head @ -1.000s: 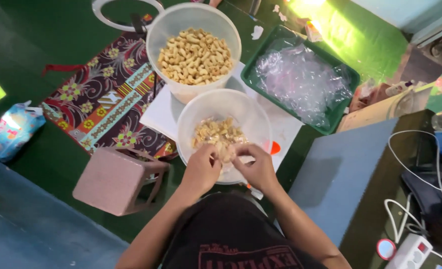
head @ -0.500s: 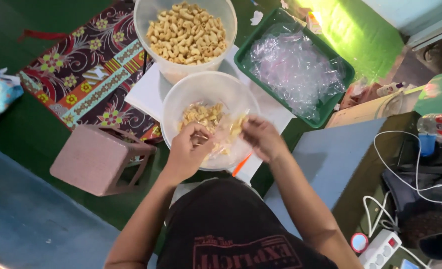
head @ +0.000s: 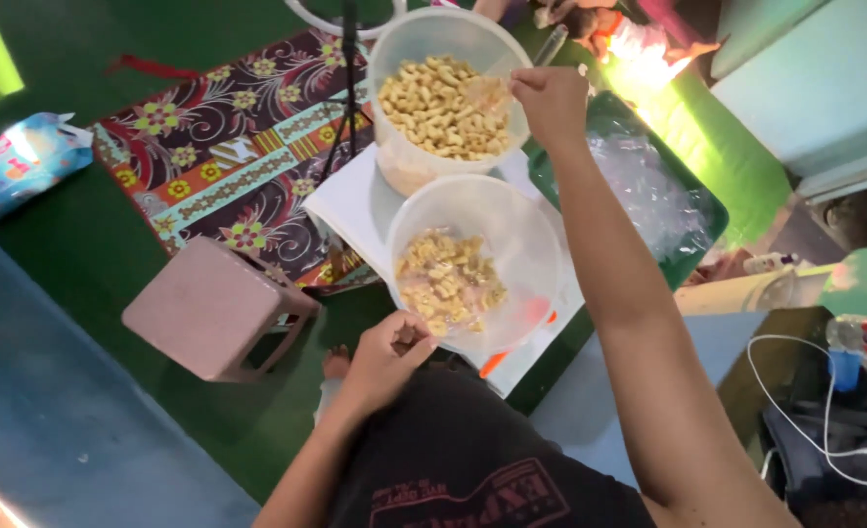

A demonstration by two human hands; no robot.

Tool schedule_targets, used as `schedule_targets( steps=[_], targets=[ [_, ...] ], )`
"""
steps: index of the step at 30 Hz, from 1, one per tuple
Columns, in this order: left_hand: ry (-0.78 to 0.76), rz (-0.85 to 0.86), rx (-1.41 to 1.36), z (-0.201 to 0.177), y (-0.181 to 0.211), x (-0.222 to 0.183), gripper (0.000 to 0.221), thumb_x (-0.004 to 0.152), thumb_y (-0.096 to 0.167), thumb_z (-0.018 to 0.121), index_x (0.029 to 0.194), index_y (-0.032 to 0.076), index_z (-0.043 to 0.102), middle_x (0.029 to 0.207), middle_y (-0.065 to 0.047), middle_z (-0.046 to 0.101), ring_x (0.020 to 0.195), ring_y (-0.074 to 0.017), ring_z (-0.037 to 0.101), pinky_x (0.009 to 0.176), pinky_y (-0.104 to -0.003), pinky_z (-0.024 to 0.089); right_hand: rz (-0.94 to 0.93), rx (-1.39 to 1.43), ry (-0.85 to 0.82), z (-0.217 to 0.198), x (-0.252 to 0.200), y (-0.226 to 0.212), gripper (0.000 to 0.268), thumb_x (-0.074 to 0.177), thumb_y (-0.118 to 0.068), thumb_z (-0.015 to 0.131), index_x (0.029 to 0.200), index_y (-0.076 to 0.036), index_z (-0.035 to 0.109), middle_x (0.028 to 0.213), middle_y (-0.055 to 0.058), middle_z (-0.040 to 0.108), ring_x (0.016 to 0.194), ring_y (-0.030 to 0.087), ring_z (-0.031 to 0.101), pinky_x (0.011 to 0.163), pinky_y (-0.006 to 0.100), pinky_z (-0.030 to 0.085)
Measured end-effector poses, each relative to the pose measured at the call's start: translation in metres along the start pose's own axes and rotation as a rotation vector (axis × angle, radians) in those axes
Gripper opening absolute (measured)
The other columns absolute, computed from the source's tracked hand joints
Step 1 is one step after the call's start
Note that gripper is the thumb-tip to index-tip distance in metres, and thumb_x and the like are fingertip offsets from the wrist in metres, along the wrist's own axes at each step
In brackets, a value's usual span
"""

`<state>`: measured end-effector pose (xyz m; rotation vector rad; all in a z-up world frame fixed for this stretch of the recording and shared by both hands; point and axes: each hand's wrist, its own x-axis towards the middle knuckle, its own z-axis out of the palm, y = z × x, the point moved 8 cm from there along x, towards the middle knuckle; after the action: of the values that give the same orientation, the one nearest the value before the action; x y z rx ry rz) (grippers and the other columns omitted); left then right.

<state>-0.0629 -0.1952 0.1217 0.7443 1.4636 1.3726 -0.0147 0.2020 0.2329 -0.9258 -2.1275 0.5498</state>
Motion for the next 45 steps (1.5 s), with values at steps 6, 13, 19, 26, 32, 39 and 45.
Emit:
schedule_targets(
  steps=[6,13,19,26,32,39,45],
  targets=[
    [0.063,0.022,0.002,-0.040,-0.007,-0.017,0.007,0.088,0.006,0.072,0.093,0.003,0.069,0.082,-0.004,0.072,0.070,-0.0101,0.062,0.069,-0.022,0.051,0.062,0.005,-0.127,0.054,0.028,0.036,0.011,0.080,-0.014,0.084,0.088,-0.006,0.084,0.069,-0.002,0.072,0.058,0.007,0.059,0.060,0.024,0.054],
    [0.086,-0.026,0.015,-0.057,-0.013,-0.019,0.008,0.089,0.008,0.072,0.094,0.002,0.069,0.082,-0.004,0.073,0.069,-0.0091,0.061,0.067,-0.021,0.050,0.084,0.105,0.028,0.040,0.011,0.057,0.006,0.081,-0.006,0.083,0.085,-0.006,0.079,0.074,-0.002,0.073,0.064,0.008,0.063,0.063,0.022,0.057],
    [-0.009,-0.111,0.138,-0.036,-0.005,-0.011,0.008,0.087,0.011,0.073,0.090,0.005,0.069,0.076,-0.001,0.069,0.064,-0.0096,0.057,0.063,-0.022,0.048,0.002,-0.126,0.092,0.008,-0.005,0.072,0.003,0.074,-0.007,0.080,0.075,-0.010,0.080,0.068,-0.003,0.073,0.058,0.009,0.063,0.061,0.025,0.057],
    [-0.097,-0.104,0.048,-0.002,-0.011,-0.009,0.007,0.089,0.009,0.071,0.092,0.003,0.067,0.075,-0.002,0.067,0.063,-0.0092,0.054,0.062,-0.022,0.046,-0.106,-0.115,0.171,-0.012,-0.015,0.072,0.010,0.075,-0.009,0.071,0.080,-0.003,0.077,0.069,0.003,0.073,0.057,0.015,0.062,0.056,0.029,0.053],
    [-0.079,-0.310,0.136,0.006,-0.030,-0.011,0.013,0.086,0.018,0.075,0.094,0.008,0.074,0.084,-0.015,0.074,0.074,-0.0236,0.069,0.070,-0.036,0.058,0.286,0.245,0.071,0.021,-0.006,0.098,0.014,0.083,-0.017,0.075,0.089,-0.005,0.078,0.077,-0.001,0.073,0.064,0.010,0.063,0.062,0.026,0.058],
    [0.036,-0.079,0.038,-0.018,-0.022,-0.023,0.007,0.089,0.008,0.073,0.092,0.004,0.069,0.079,-0.003,0.070,0.067,-0.0095,0.059,0.065,-0.022,0.049,0.097,0.080,-0.113,0.065,0.008,0.089,0.010,0.080,-0.010,0.084,0.082,-0.008,0.074,0.074,-0.003,0.066,0.063,0.010,0.057,0.062,0.026,0.052],
    [0.082,-0.077,0.009,-0.037,-0.022,-0.024,0.006,0.089,0.008,0.072,0.092,0.004,0.069,0.080,-0.003,0.071,0.067,-0.0101,0.061,0.066,-0.022,0.051,-0.133,-0.036,-0.152,0.084,0.014,0.076,0.008,0.089,-0.006,0.073,0.093,-0.002,0.068,0.083,0.006,0.072,0.072,0.017,0.066,0.066,0.031,0.056]
  ],
)
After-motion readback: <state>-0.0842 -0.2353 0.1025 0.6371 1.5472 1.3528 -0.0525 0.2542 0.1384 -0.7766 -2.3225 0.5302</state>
